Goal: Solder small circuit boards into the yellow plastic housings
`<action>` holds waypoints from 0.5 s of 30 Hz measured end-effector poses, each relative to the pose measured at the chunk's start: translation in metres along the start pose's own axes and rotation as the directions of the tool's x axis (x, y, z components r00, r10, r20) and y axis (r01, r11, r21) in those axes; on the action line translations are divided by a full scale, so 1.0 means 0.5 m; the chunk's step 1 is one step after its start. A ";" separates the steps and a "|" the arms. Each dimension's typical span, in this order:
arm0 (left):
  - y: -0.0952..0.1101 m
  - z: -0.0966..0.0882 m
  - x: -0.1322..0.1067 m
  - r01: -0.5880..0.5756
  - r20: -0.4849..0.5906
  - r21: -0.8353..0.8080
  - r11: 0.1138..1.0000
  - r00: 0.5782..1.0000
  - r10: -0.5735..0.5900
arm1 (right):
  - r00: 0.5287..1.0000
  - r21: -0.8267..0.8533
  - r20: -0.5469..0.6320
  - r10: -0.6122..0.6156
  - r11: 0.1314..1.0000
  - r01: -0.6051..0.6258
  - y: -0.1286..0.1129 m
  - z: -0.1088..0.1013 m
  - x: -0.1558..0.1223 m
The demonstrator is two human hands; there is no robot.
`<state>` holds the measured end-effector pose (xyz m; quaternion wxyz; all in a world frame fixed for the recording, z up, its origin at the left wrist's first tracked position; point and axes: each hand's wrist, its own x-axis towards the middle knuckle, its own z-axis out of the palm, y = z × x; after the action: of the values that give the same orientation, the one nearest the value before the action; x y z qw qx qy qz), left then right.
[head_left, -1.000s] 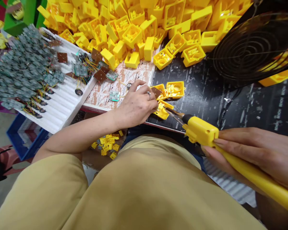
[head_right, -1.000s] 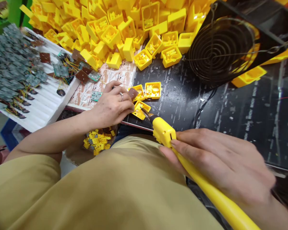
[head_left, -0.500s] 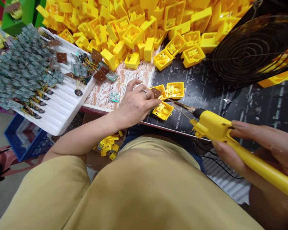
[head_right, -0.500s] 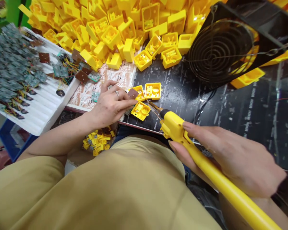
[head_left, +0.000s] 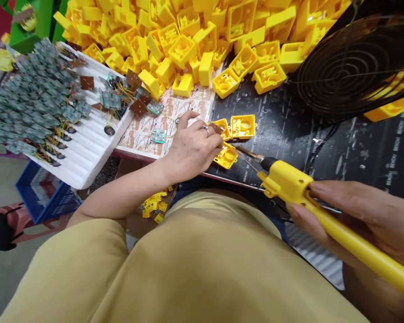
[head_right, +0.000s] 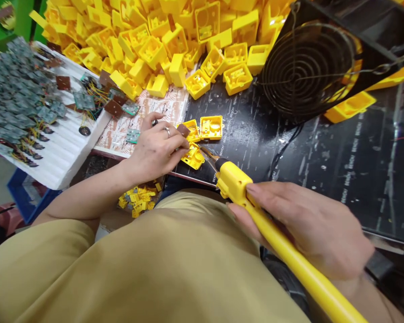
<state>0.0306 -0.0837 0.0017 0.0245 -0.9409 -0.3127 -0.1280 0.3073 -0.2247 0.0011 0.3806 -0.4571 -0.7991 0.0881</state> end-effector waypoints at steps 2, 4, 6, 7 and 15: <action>0.000 -0.001 0.005 0.010 0.034 0.013 1.000 0.999 -0.010 | 0.997 -0.010 0.010 0.072 0.997 -0.072 -0.022 0.004 0.002; 0.001 -0.003 0.010 0.008 0.060 0.028 1.000 0.998 -0.009 | 0.993 -0.027 0.045 0.108 0.994 -0.107 -0.038 0.004 0.006; 0.001 -0.005 0.014 -0.009 0.079 0.049 0.999 0.997 0.005 | 0.991 -0.019 0.087 0.102 0.995 -0.101 -0.046 0.005 0.015; 0.002 -0.007 0.015 -0.018 0.089 0.062 0.998 0.996 0.013 | 0.991 -0.022 0.095 0.095 0.995 -0.093 -0.048 0.007 0.021; 0.008 -0.024 0.027 -0.039 0.253 0.101 0.994 0.967 0.013 | 0.992 -0.058 0.021 -0.127 0.990 0.128 -0.042 0.014 0.058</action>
<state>0.0407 -0.0808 0.0166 0.0359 -0.9509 -0.3072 0.0099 0.2799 -0.2122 0.0215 0.3647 -0.4152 -0.8323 0.0437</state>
